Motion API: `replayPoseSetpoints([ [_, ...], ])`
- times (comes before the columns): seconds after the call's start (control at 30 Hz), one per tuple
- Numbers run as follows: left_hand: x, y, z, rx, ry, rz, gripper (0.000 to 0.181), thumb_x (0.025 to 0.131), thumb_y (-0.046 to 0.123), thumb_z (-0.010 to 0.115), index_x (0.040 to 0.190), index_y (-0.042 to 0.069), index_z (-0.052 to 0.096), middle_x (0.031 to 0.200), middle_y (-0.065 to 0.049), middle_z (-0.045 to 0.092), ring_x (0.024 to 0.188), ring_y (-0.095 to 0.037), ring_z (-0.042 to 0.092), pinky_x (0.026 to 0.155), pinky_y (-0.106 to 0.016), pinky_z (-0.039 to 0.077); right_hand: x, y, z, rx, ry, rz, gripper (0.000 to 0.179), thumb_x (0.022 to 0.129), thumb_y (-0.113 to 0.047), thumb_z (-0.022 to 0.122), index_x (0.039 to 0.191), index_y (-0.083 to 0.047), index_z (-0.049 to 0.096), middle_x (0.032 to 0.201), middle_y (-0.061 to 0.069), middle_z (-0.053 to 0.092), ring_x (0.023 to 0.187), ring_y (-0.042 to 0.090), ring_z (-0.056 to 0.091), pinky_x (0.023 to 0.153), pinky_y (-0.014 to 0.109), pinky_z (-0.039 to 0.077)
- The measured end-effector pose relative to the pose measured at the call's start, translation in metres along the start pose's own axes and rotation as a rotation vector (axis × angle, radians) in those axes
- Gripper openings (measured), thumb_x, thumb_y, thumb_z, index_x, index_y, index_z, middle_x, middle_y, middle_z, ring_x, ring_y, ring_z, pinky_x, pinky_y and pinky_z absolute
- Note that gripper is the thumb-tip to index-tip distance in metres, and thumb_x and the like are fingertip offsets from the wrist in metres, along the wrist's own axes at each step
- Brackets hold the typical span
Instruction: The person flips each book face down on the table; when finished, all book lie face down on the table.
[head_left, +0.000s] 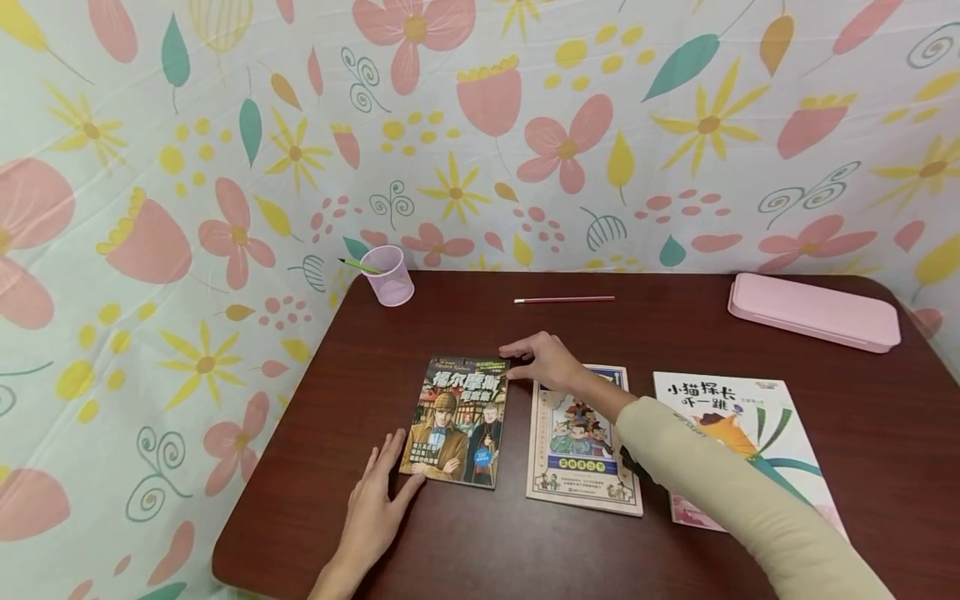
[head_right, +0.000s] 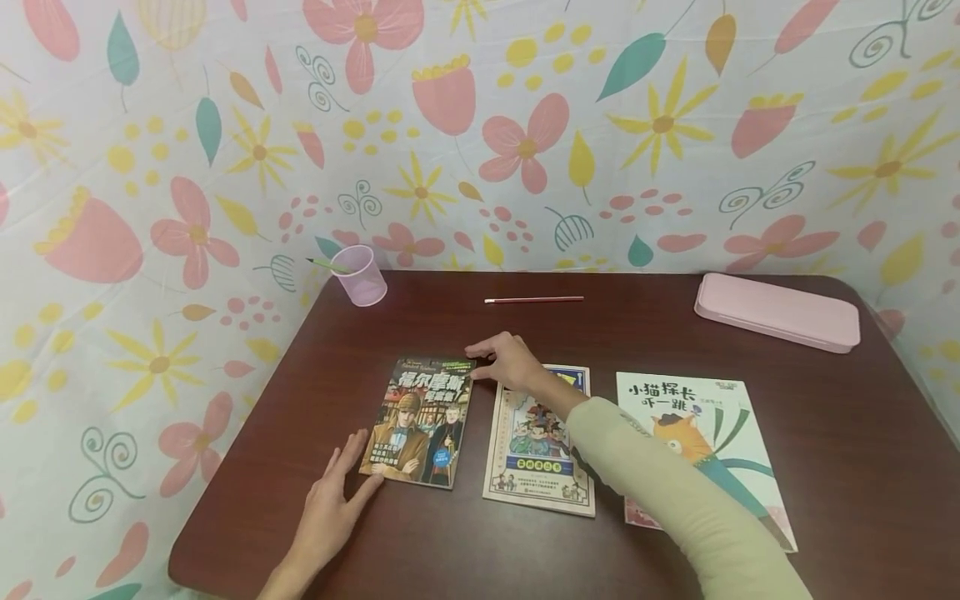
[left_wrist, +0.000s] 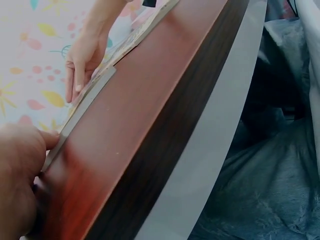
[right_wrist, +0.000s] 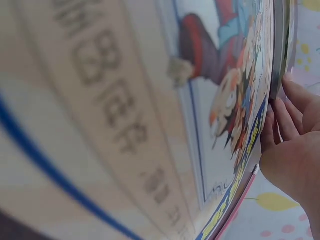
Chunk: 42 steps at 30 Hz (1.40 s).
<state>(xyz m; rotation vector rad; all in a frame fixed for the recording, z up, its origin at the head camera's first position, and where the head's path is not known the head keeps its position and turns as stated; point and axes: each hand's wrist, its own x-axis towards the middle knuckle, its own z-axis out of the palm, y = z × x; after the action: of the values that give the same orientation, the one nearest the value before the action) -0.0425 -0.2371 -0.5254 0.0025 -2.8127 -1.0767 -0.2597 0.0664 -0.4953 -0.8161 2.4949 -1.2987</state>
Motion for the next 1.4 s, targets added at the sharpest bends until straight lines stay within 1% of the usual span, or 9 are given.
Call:
replayPoseSetpoints([
  [0.17,-0.001,-0.001,0.004,0.019,0.037,0.042,0.070,0.100,0.023,0.077,0.162,0.012,0.046,0.160,-0.014,0.050,0.153,-0.040,0.037,0.116,-0.069,0.035,-0.001,-0.002,0.001,-0.030,0.021,0.039,0.041,0.094,-0.007,0.082,0.134,-0.002,0.073,0.131,0.013,0.073,0.123,0.034,0.068,0.098,0.046,0.059],
  [0.53,0.000,-0.004,0.007,0.044,0.072,0.080,0.070,0.097,0.020,0.080,0.159,0.011,0.050,0.159,-0.010,0.052,0.151,-0.030,0.042,0.120,-0.059,0.035,0.001,-0.008,0.008,-0.130,0.026,0.067,0.035,0.096,-0.009,0.081,0.131,-0.007,0.076,0.126,0.010,0.076,0.122,0.033,0.067,0.099,0.046,0.058],
  [0.67,-0.001,-0.005,0.008,0.046,0.087,0.086,0.068,0.097,0.019,0.080,0.158,0.012,0.052,0.158,-0.010,0.053,0.151,-0.031,0.043,0.120,-0.058,0.036,0.000,-0.009,0.009,-0.135,0.034,0.066,0.033,0.096,-0.009,0.081,0.129,-0.007,0.077,0.124,0.011,0.076,0.120,0.033,0.067,0.099,0.045,0.058],
  [0.83,0.000,-0.007,0.007,0.025,0.104,0.102,0.067,0.096,0.018,0.080,0.157,0.012,0.054,0.157,-0.008,0.056,0.150,-0.031,0.044,0.120,-0.057,0.035,0.002,-0.011,0.009,-0.113,0.050,0.055,0.030,0.095,-0.006,0.081,0.124,-0.005,0.078,0.118,0.010,0.075,0.112,0.030,0.068,0.095,0.043,0.059],
  [1.0,0.002,-0.008,0.006,-0.010,0.105,0.107,0.067,0.095,0.018,0.082,0.156,0.013,0.055,0.156,-0.003,0.057,0.150,-0.026,0.045,0.123,-0.040,0.031,0.004,-0.011,0.009,-0.111,0.048,0.065,0.029,0.094,-0.004,0.081,0.123,-0.004,0.078,0.114,0.010,0.075,0.096,0.023,0.067,0.085,0.039,0.060],
  [1.07,0.002,-0.008,0.006,-0.025,0.112,0.116,0.067,0.094,0.017,0.082,0.156,0.012,0.056,0.155,-0.003,0.058,0.148,-0.026,0.048,0.123,-0.038,0.030,0.005,-0.011,0.009,-0.102,0.046,0.072,0.029,0.094,-0.004,0.081,0.123,-0.004,0.078,0.114,0.010,0.075,0.091,0.020,0.066,0.082,0.037,0.060],
  [1.13,0.002,-0.009,0.006,-0.026,0.130,0.133,0.067,0.093,0.014,0.083,0.154,0.012,0.058,0.153,-0.003,0.060,0.145,-0.029,0.052,0.120,-0.042,0.035,0.005,-0.011,0.009,-0.095,0.042,0.067,0.030,0.094,-0.003,0.081,0.123,-0.003,0.078,0.114,0.011,0.075,0.089,0.019,0.066,0.080,0.036,0.060],
  [1.23,0.001,-0.008,0.005,-0.032,0.136,0.113,0.066,0.092,0.013,0.084,0.154,0.015,0.059,0.151,0.001,0.061,0.139,-0.029,0.057,0.113,-0.053,0.043,0.006,-0.011,0.007,-0.089,0.028,0.063,0.031,0.093,-0.002,0.081,0.124,-0.003,0.077,0.116,0.011,0.075,0.090,0.020,0.067,0.079,0.036,0.060],
  [1.4,0.000,-0.004,0.004,-0.076,0.130,0.072,0.067,0.092,0.011,0.084,0.154,0.016,0.058,0.148,0.005,0.062,0.138,-0.020,0.058,0.109,-0.051,0.048,0.007,-0.010,0.006,-0.083,0.004,0.063,0.033,0.093,0.000,0.081,0.126,-0.002,0.076,0.119,0.012,0.074,0.095,0.024,0.066,0.079,0.036,0.060],
])
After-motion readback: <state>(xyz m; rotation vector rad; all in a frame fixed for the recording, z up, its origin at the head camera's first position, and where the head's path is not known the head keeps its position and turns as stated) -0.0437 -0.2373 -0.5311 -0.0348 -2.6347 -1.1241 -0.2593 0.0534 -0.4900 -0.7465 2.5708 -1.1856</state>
